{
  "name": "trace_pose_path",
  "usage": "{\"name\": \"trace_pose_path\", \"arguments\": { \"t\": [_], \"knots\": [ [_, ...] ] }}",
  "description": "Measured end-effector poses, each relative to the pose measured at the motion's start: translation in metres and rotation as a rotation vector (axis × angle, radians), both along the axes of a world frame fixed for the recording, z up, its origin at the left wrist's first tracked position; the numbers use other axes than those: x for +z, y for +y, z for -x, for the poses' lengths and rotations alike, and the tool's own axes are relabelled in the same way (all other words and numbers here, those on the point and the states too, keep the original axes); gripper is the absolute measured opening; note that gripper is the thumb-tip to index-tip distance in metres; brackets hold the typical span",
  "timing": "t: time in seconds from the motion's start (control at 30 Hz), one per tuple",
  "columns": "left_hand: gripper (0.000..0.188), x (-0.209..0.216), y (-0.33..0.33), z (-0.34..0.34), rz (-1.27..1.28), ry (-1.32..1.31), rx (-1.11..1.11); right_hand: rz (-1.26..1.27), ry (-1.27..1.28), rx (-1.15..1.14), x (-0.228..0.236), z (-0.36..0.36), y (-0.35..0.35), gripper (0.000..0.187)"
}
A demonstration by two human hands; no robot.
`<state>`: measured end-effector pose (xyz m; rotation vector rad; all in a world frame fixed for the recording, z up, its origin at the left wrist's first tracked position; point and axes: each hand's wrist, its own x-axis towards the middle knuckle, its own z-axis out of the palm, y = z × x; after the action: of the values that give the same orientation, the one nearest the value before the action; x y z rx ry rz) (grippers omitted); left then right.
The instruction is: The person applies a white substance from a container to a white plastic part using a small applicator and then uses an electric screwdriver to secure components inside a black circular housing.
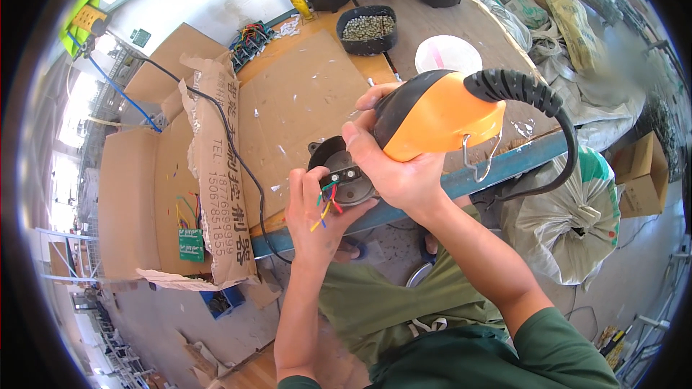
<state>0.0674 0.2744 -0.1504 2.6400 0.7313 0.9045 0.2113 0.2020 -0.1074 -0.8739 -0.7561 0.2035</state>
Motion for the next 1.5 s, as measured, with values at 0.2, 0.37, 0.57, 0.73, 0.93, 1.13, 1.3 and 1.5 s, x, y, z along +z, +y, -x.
{"name": "trace_pose_path", "arguments": {
  "t": [0.2,0.37,0.57,0.73,0.93,1.13,1.3,1.5],
  "knots": [
    [0.074,-0.001,0.001,-0.001,-0.007,0.007,0.004,0.006,-0.078,-0.009,-0.001,-0.001,-0.001,0.032],
    [0.073,-0.001,0.001,-0.001,-0.065,0.005,0.008,-0.025,-0.098,-0.002,-0.006,-0.001,0.001,0.032],
    [0.073,0.001,0.005,0.001,-0.23,0.096,0.001,-0.007,-0.101,-0.02,-0.011,0.0,0.004,0.032],
    [0.071,0.007,0.005,0.0,-0.25,0.181,0.005,-0.018,-0.076,-0.062,-0.008,-0.001,0.006,0.032],
    [0.07,0.015,0.005,0.0,-0.203,0.226,0.032,0.1,-0.041,0.005,-0.012,0.0,0.005,0.033],
    [0.074,0.015,0.005,0.0,-0.2,0.253,0.034,0.06,-0.111,-0.043,-0.019,-0.002,0.005,0.032],
    [0.073,0.01,0.008,0.001,-0.23,0.186,-0.008,0.067,-0.153,-0.043,-0.017,-0.004,0.005,0.032],
    [0.074,0.018,0.002,-0.002,-0.109,0.298,0.06,0.063,-0.148,-0.118,-0.027,-0.004,0.011,0.032]
  ]
}}
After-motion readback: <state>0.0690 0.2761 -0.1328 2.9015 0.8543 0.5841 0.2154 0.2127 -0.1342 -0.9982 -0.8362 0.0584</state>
